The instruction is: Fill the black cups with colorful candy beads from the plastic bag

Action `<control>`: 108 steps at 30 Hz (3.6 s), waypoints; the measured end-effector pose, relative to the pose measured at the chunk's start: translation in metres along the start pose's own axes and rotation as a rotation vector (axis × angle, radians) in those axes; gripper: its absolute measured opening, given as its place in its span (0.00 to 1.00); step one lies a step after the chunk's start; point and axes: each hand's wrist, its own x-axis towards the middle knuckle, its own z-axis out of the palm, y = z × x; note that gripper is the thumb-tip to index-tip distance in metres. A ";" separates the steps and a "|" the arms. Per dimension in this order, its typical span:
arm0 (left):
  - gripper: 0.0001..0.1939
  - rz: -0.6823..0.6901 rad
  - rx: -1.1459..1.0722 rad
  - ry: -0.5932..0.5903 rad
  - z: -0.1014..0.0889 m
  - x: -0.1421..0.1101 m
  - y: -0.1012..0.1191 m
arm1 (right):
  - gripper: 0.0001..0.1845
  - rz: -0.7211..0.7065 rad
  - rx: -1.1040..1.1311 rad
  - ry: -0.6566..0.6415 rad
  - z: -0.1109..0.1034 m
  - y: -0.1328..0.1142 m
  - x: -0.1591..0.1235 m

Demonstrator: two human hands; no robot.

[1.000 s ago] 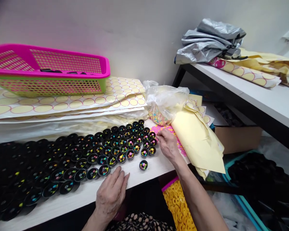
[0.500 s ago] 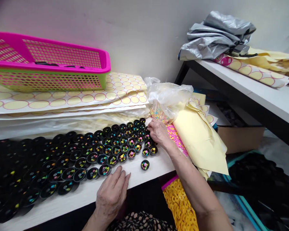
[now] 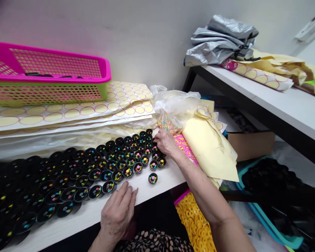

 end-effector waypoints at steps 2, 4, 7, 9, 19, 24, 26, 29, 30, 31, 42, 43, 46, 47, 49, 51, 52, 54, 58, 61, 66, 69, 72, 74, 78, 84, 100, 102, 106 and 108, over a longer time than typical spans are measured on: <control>0.13 0.012 -0.004 0.007 0.000 0.002 0.000 | 0.08 0.037 0.198 0.095 -0.010 0.008 -0.004; 0.13 0.020 0.000 0.015 0.000 0.004 0.000 | 0.07 0.129 0.354 0.236 -0.023 0.020 -0.017; 0.14 0.026 0.006 0.013 0.000 0.006 0.000 | 0.06 0.329 0.385 0.396 -0.037 0.038 -0.051; 0.14 0.034 0.013 0.009 0.000 0.006 0.000 | 0.05 0.382 0.315 0.385 -0.038 0.047 -0.078; 0.14 0.034 0.054 -0.009 0.001 0.003 0.002 | 0.10 0.328 -0.083 0.034 -0.013 0.035 -0.118; 0.12 0.025 0.054 -0.007 0.000 0.003 0.002 | 0.10 0.282 -0.226 -0.040 -0.011 0.027 -0.121; 0.12 0.025 0.055 -0.008 0.000 0.003 0.002 | 0.09 0.305 -0.194 -0.099 -0.011 0.024 -0.121; 0.12 0.031 0.050 -0.012 0.000 0.003 0.002 | 0.08 0.425 -0.148 -0.181 -0.012 0.020 -0.117; 0.12 0.031 0.049 -0.012 0.000 0.003 0.002 | 0.09 0.465 -0.141 -0.190 -0.013 0.019 -0.115; 0.13 0.029 0.047 -0.010 0.000 0.003 0.002 | 0.09 0.495 -0.132 -0.190 -0.014 0.019 -0.112; 0.14 0.022 0.040 -0.008 0.001 0.002 0.002 | 0.08 0.432 -0.238 -0.090 -0.009 0.006 -0.118; 0.14 0.015 0.041 -0.011 0.000 0.002 0.001 | 0.08 0.427 -0.265 -0.082 -0.008 0.006 -0.119; 0.13 -0.001 0.034 -0.015 0.000 0.000 0.001 | 0.09 0.399 -0.229 0.013 -0.010 0.005 -0.111; 0.13 -0.002 0.030 -0.017 0.000 -0.001 0.001 | 0.08 0.369 -0.177 0.070 -0.013 0.004 -0.104; 0.13 -0.003 0.025 -0.025 0.000 -0.002 0.001 | 0.08 0.260 -0.047 0.161 -0.017 -0.001 -0.085; 0.13 -0.007 0.026 -0.025 0.000 -0.002 0.001 | 0.08 0.112 0.048 0.158 -0.021 -0.010 -0.060; 0.13 -0.010 0.027 -0.021 0.000 -0.002 0.002 | 0.09 0.036 0.060 0.122 -0.021 -0.015 -0.047; 0.13 -0.014 0.031 -0.021 0.000 -0.001 0.002 | 0.08 -0.084 0.011 0.027 -0.019 -0.024 -0.025; 0.13 -0.026 0.031 -0.046 -0.001 -0.003 0.002 | 0.09 -0.165 -0.178 -0.128 -0.009 -0.034 0.000; 0.13 -0.031 0.028 -0.048 -0.001 -0.003 0.001 | 0.09 -0.154 -0.256 -0.182 -0.005 -0.035 0.003; 0.13 -0.038 0.031 -0.052 0.000 -0.003 0.001 | 0.10 -0.156 -0.309 -0.203 -0.005 -0.036 0.002; 0.12 -0.039 0.036 -0.044 0.000 -0.003 0.001 | 0.11 -0.175 -0.354 -0.218 -0.006 -0.038 0.003; 0.12 -0.029 0.036 -0.039 0.000 -0.003 0.000 | 0.10 -0.220 -0.413 -0.260 -0.006 -0.040 0.006; 0.12 -0.017 0.025 -0.032 -0.001 -0.002 0.000 | 0.08 -0.262 -0.428 -0.287 -0.006 -0.042 0.007; 0.13 0.013 0.000 0.004 -0.001 0.004 -0.001 | 0.06 -0.281 -0.383 -0.319 -0.008 -0.041 0.010; 0.14 0.046 0.001 0.024 0.001 0.009 0.000 | 0.11 -0.096 0.006 -0.029 -0.025 -0.003 -0.007; 0.16 0.061 0.041 0.005 0.003 0.009 0.002 | 0.09 0.174 -0.097 -0.104 -0.023 0.033 -0.072; 0.16 0.057 0.042 0.001 0.002 0.009 0.002 | 0.10 0.185 -0.180 -0.118 -0.021 0.030 -0.068; 0.16 0.049 0.039 -0.008 0.001 0.006 0.002 | 0.11 0.200 -0.192 -0.124 -0.024 0.025 -0.066; 0.16 0.042 0.042 -0.007 0.001 0.005 0.002 | 0.10 0.246 -0.144 -0.130 -0.028 0.021 -0.070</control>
